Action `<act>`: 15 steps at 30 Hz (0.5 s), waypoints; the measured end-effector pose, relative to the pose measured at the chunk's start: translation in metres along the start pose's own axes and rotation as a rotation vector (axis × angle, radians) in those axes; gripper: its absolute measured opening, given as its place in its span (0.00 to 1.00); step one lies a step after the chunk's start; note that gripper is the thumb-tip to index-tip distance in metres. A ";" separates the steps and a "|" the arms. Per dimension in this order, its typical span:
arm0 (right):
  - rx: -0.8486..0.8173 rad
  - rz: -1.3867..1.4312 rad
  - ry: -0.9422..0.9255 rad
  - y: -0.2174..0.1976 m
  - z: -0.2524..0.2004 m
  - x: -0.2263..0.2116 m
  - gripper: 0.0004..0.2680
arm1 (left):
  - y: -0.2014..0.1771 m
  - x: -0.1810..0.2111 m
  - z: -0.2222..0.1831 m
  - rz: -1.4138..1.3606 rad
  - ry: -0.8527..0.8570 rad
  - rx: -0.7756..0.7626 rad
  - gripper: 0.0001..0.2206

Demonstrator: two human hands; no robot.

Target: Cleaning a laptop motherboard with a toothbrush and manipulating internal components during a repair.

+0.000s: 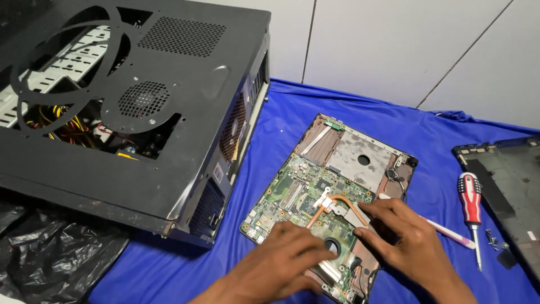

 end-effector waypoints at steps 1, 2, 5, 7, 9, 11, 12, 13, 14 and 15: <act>-0.001 0.001 0.000 0.000 0.001 -0.002 0.18 | -0.006 -0.001 -0.003 0.000 -0.001 0.000 0.23; 0.009 -0.040 -0.014 -0.001 0.002 -0.005 0.17 | -0.015 -0.005 -0.006 0.029 -0.043 0.039 0.21; 0.037 -0.089 -0.058 0.001 0.003 -0.010 0.16 | -0.037 -0.010 -0.015 0.104 -0.113 0.097 0.18; 0.055 -0.097 -0.092 0.002 0.004 -0.015 0.16 | -0.044 -0.011 -0.020 0.149 -0.141 0.116 0.17; 0.022 -0.068 -0.066 0.005 0.006 -0.018 0.14 | -0.041 -0.009 -0.023 0.155 -0.149 0.068 0.20; 0.018 -0.064 -0.076 0.005 0.006 -0.021 0.13 | -0.038 -0.005 -0.024 0.174 -0.142 0.062 0.20; 0.016 -0.064 -0.082 0.004 0.006 -0.021 0.13 | -0.036 -0.003 -0.024 0.191 -0.131 0.056 0.19; 0.016 -0.064 -0.084 0.004 0.006 -0.022 0.13 | -0.035 -0.002 -0.024 0.192 -0.131 0.057 0.19; 0.012 -0.048 -0.087 0.003 0.006 -0.023 0.13 | -0.034 -0.001 -0.024 0.181 -0.123 0.075 0.18; 0.009 -0.032 -0.089 0.003 0.006 -0.024 0.13 | -0.033 -0.001 -0.024 0.169 -0.115 0.092 0.17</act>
Point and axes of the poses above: each hand's wrist, its own z-axis towards the middle knuckle, its own y-axis out of the palm, x = y × z, the point moved 5 cm from there along z, towards the middle knuckle, and after that the axes turned 4 degrees about -x, right-handed, at the moved point
